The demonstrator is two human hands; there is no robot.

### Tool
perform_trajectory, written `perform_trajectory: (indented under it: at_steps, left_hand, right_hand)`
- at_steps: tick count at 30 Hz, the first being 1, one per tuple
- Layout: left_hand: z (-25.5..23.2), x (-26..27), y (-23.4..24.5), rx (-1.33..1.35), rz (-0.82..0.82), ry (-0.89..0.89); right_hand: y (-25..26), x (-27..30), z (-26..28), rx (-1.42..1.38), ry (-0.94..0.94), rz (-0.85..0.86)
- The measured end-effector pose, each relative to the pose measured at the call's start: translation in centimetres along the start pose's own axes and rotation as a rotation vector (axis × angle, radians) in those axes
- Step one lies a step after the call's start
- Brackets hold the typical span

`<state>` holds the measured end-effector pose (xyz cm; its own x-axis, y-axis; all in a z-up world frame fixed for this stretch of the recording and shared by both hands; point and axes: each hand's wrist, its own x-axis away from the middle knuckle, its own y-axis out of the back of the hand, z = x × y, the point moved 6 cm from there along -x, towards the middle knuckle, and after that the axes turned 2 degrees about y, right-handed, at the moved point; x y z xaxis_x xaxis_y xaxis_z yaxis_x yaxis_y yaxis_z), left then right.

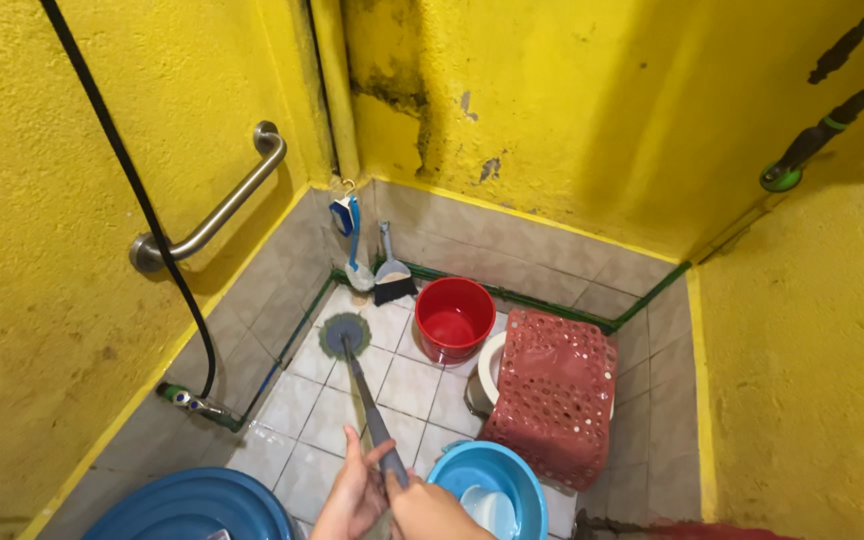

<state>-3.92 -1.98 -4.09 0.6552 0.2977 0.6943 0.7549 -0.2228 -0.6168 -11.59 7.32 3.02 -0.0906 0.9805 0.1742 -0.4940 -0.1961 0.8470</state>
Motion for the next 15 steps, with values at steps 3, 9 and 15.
perform_trajectory:
  at_steps: [3, 9, 15]
  left_hand:
    - [1.9, 3.2, -1.7, 0.098, -0.023, 0.082]
    - [1.4, 2.1, -0.9, 0.250, -0.145, 0.155]
    - [-4.3, -2.3, 0.4, 0.146, -0.173, 0.091]
  right_hand:
    - [-1.2, 2.4, -0.6, 0.065, 0.012, 0.044]
    - [-6.6, 0.0, -0.8, 0.225, -0.062, 0.020]
    - [-1.7, -4.4, 0.7, -0.044, -0.293, 0.061]
